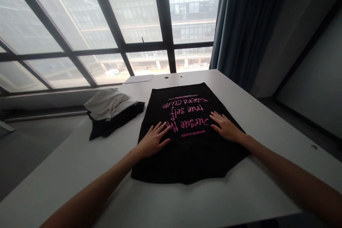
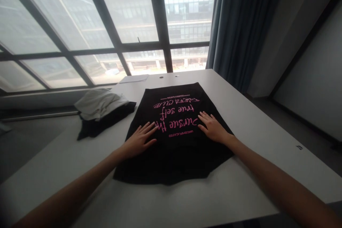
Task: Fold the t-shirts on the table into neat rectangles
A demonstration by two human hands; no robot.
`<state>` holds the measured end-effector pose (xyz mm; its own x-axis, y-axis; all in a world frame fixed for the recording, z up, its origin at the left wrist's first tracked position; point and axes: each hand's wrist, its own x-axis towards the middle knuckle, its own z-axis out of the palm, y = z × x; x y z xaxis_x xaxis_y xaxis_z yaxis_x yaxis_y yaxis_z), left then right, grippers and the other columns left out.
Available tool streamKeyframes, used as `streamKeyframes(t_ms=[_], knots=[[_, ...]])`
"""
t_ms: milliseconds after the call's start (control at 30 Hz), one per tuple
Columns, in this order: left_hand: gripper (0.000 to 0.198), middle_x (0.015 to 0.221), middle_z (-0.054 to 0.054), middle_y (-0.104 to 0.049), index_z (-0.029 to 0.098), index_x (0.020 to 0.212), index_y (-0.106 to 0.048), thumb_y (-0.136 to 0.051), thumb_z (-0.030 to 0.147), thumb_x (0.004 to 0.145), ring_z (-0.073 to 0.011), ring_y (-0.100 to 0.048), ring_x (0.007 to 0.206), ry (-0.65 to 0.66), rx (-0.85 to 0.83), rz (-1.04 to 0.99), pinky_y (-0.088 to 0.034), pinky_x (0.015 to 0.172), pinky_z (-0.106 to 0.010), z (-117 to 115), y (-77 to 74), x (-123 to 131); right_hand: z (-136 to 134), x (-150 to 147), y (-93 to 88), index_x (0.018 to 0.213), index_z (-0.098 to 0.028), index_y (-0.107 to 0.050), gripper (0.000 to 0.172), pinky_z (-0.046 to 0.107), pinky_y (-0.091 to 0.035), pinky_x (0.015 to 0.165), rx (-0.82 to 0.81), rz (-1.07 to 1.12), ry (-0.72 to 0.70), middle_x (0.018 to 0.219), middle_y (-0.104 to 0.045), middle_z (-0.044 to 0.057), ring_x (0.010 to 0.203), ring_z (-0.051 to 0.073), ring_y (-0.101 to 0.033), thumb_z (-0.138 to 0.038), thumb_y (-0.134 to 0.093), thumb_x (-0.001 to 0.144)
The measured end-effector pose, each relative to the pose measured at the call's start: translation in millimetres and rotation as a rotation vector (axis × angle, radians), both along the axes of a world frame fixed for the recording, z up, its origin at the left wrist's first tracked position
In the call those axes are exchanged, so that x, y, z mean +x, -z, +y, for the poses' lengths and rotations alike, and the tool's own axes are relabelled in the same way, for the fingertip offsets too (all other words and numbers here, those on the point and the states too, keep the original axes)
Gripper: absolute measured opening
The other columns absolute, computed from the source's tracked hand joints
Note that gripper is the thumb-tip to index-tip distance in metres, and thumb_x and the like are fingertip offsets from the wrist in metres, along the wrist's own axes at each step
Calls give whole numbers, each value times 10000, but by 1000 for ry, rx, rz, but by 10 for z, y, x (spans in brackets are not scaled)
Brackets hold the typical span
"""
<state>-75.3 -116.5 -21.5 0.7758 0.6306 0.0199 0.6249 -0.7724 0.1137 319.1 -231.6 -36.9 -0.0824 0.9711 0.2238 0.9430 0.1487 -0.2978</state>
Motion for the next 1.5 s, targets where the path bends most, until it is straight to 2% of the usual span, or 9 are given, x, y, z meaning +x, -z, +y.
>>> streamKeyframes(t_ms=[167,300,533,767,933,1100,1267,1367,1500], knots=[[653,1672,17,-123,395,1593,-155,-467,455,1022,-287,-130,1536,216,-152,-37,-161,1239,-532,-607,-96,-263,-497,-132,-7,1591,-304,-249,621,551,-142,1237,-84,41,-202,1651,-229,36,1526,272,-170,-496,-406,1022],[744,1666,9,-170,395,1591,-172,-584,366,972,-301,-175,1527,283,-155,-82,-190,1236,-539,-873,-102,-485,-878,-146,7,1593,-360,-187,667,582,-82,1234,-140,59,-307,1658,-192,25,1523,299,-166,-479,-480,1006],[621,1547,-39,-456,366,1480,-472,-710,349,906,-301,-393,1442,411,-71,-126,-360,1185,-502,-936,-98,-628,-1208,-61,-40,1557,-341,-342,736,592,-175,1222,-123,52,-421,1622,-328,66,1493,329,-272,-453,-669,906],[216,1184,-81,-680,242,1165,-691,-632,280,961,-244,-606,1199,479,36,-243,-521,1039,-378,-1024,-29,-625,-1294,-41,84,1090,-238,-710,175,454,-456,1102,116,34,-427,1189,-676,83,1280,270,-563,-284,-619,949],[173,1149,-77,-681,219,1114,-666,-542,200,995,-207,-635,1124,433,22,-333,-541,972,-325,-1029,-28,-571,-1233,-117,96,1075,-229,-690,174,372,-563,889,256,86,-358,1073,-678,90,1043,232,-648,-230,-545,977],[199,1144,-73,-662,213,1080,-638,-446,209,1029,-170,-652,1014,230,-27,-453,-534,892,-276,-820,-272,-447,-903,-144,-178,1040,-213,-662,199,359,-537,780,332,134,-252,962,-666,91,883,218,-635,-261,-471,1011],[258,1024,-40,-653,227,1016,-624,-403,358,1046,-182,-629,904,33,-31,-419,-493,834,-294,-259,-548,-309,-280,-90,-550,990,-212,-655,263,352,-495,787,256,44,-128,951,-665,79,860,218,-632,-293,-407,1029],[341,949,-34,-611,219,934,-626,-375,425,1038,-182,-605,839,38,-82,-325,-479,803,-300,205,-521,-200,152,-71,-606,960,-210,-663,282,337,-468,798,146,-74,-48,951,-682,73,879,220,-640,-279,-398,1028],[400,910,-50,-550,198,829,-650,-414,476,993,-189,-585,812,80,-172,-178,-484,828,-316,670,-299,-44,555,-85,-452,892,-211,-680,258,294,-453,760,-114,-175,-11,949,-706,67,866,210,-664,-276,-457,1004]])
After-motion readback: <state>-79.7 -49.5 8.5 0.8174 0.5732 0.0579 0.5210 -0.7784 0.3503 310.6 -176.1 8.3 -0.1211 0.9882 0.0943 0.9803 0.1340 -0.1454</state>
